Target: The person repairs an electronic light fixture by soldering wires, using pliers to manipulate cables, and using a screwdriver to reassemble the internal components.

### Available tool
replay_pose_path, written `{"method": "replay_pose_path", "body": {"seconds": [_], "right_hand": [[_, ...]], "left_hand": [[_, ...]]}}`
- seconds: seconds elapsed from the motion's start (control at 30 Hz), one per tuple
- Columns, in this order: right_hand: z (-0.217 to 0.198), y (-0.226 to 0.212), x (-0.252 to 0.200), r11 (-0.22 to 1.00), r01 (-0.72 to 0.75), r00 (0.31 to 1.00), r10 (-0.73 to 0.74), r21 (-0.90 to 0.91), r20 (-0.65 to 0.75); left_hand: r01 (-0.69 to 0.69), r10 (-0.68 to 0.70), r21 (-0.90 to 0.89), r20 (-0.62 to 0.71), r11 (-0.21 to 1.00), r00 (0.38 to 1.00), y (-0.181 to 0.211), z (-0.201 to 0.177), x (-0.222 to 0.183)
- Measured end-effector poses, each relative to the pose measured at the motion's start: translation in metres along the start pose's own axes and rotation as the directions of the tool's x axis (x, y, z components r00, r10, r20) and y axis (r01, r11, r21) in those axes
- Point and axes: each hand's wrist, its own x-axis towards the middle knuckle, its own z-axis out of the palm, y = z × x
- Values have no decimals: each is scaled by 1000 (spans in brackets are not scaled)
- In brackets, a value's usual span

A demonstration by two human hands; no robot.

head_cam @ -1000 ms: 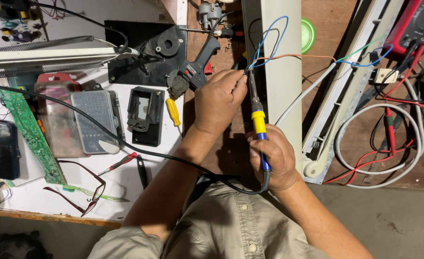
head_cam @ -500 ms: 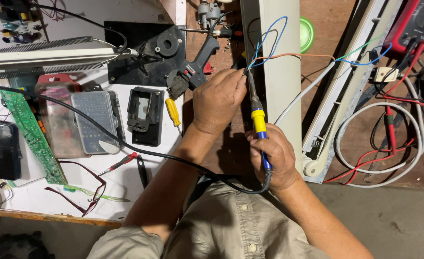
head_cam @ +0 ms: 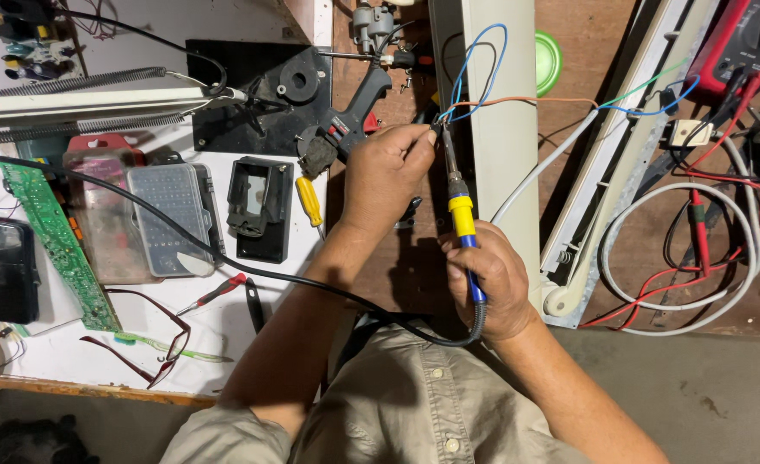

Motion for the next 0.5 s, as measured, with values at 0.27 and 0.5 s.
{"method": "replay_pose_path", "body": {"seconds": [0.27, 0.5], "right_hand": [[-1, 2, 2, 999, -18, 1000, 19, 42, -17], [-1, 3, 1, 995, -43, 999, 45, 87, -23]], "left_hand": [[244, -235, -135, 83, 960, 969, 5, -8, 7], [449, -395, -300, 223, 842, 891, 5, -13, 17]]}}
